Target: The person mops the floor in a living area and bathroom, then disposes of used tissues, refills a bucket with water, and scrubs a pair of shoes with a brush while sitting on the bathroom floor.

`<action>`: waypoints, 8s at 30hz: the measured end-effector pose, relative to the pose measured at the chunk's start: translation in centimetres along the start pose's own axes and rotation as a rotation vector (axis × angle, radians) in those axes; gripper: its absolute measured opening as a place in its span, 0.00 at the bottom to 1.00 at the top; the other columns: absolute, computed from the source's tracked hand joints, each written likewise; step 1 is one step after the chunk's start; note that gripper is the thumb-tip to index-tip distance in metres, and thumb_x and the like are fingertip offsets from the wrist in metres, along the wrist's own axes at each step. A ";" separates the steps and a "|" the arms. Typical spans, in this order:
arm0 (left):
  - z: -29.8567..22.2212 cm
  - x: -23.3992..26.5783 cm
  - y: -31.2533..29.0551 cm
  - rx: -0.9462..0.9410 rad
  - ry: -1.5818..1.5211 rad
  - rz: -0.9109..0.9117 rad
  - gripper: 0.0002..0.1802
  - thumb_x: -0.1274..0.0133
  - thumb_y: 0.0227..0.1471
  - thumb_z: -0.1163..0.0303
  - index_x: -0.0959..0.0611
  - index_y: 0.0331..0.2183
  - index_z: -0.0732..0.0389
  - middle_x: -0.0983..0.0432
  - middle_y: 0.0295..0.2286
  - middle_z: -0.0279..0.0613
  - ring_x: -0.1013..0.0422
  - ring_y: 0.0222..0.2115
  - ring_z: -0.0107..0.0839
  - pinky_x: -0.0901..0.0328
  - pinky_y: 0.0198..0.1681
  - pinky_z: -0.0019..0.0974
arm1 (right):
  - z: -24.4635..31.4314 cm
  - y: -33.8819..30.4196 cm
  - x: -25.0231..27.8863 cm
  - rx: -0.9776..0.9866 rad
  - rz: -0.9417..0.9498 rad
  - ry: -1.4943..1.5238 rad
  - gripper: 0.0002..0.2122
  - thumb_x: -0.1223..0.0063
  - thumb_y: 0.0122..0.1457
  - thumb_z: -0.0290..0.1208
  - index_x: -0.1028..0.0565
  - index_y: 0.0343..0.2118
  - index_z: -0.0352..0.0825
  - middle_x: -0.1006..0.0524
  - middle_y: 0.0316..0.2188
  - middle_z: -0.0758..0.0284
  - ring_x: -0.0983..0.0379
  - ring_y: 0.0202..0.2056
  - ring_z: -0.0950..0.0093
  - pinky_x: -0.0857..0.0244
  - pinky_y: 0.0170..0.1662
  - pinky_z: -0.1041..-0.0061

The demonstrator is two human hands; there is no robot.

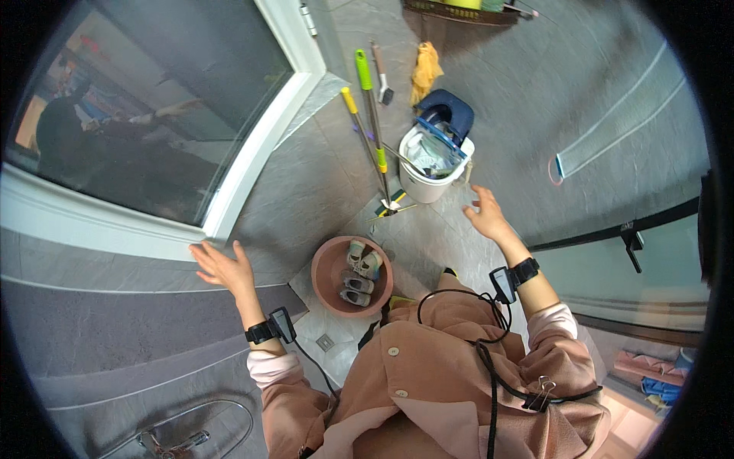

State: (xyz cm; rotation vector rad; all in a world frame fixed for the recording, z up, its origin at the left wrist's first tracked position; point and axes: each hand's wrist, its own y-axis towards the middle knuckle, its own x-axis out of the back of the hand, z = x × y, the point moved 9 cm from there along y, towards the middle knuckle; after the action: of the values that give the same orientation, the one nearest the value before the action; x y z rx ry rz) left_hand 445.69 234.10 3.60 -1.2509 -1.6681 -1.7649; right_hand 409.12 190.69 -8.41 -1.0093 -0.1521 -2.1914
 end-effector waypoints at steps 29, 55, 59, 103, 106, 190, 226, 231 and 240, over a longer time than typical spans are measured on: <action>-70.0 3.8 -48.1 -1.475 -0.833 1.606 0.22 0.47 0.47 0.64 0.28 0.44 0.63 0.32 0.44 0.52 0.35 0.46 0.45 0.40 0.48 0.40 | -41.6 -36.8 20.1 -0.881 -0.822 0.545 0.24 0.50 0.52 0.32 0.38 0.51 0.30 0.36 0.48 0.49 0.27 0.39 0.63 0.34 0.43 0.69; -81.1 41.1 -103.9 -2.739 -0.618 1.705 0.22 0.48 0.49 0.64 0.28 0.45 0.63 0.32 0.42 0.48 0.29 0.37 0.36 0.34 0.40 0.35 | -49.9 -85.6 15.2 -1.614 -1.819 0.616 0.19 0.50 0.52 0.33 0.32 0.45 0.29 0.29 0.41 0.54 0.26 0.35 0.66 0.34 0.40 0.71; -84.3 45.3 -109.8 -2.666 -0.520 1.712 0.22 0.48 0.49 0.63 0.28 0.45 0.64 0.30 0.41 0.48 0.26 0.31 0.34 0.33 0.37 0.34 | -54.5 -91.7 22.9 -1.561 -1.909 0.437 0.15 0.47 0.51 0.28 0.31 0.42 0.31 0.30 0.41 0.56 0.26 0.34 0.67 0.33 0.38 0.71; -100.4 107.9 -197.1 -2.625 -0.442 1.802 0.20 0.52 0.51 0.63 0.28 0.44 0.64 0.22 0.24 0.37 0.33 0.14 0.24 0.37 0.16 0.29 | -104.4 -169.5 54.3 -1.720 -1.959 0.571 0.15 0.50 0.54 0.32 0.31 0.43 0.31 0.31 0.42 0.59 0.28 0.35 0.70 0.34 0.39 0.74; -101.2 112.0 -204.4 -2.612 -0.369 1.860 0.20 0.52 0.51 0.63 0.28 0.44 0.64 0.22 0.25 0.38 0.33 0.14 0.23 0.37 0.15 0.28 | -106.6 -174.7 54.4 -1.817 -1.925 0.704 0.15 0.50 0.54 0.32 0.30 0.44 0.31 0.30 0.42 0.60 0.28 0.35 0.71 0.34 0.38 0.74; -198.2 126.2 -258.1 -0.883 -0.555 1.764 0.26 0.52 0.51 0.58 0.33 0.47 0.66 0.21 0.25 0.39 0.34 0.14 0.25 0.37 0.18 0.28 | -236.2 -198.9 159.8 -1.030 -0.749 0.577 0.18 0.54 0.56 0.34 0.32 0.47 0.29 0.27 0.41 0.63 0.29 0.37 0.75 0.37 0.43 0.76; -274.5 111.0 -257.9 -0.943 -0.439 1.820 0.23 0.53 0.52 0.60 0.31 0.46 0.65 0.21 0.25 0.42 0.33 0.15 0.22 0.38 0.15 0.27 | -279.8 -141.4 201.7 -1.196 -0.812 1.230 0.27 0.56 0.56 0.47 0.41 0.53 0.34 0.35 0.49 0.64 0.37 0.49 0.69 0.43 0.49 0.67; -281.1 109.1 -259.2 -0.893 -0.404 1.801 0.23 0.51 0.51 0.60 0.30 0.46 0.65 0.22 0.27 0.43 0.33 0.13 0.26 0.36 0.17 0.29 | -286.6 -134.8 204.4 -1.344 -0.923 1.307 0.24 0.54 0.54 0.50 0.33 0.45 0.33 0.35 0.27 0.74 0.40 0.27 0.82 0.45 0.25 0.80; -291.9 101.6 -265.5 -0.959 -0.413 1.829 0.25 0.49 0.48 0.60 0.30 0.46 0.64 0.25 0.26 0.45 0.31 0.13 0.29 0.35 0.18 0.32 | -298.4 -126.7 204.3 -1.347 -0.884 1.142 0.27 0.54 0.54 0.52 0.34 0.46 0.30 0.29 0.39 0.65 0.33 0.38 0.75 0.39 0.40 0.74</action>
State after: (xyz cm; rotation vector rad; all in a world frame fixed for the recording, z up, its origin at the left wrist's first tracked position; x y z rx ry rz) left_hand 88.18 42.08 -32.28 -2.2881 0.6853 -0.8488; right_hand 51.42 59.14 -47.59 0.0579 1.8958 -3.2739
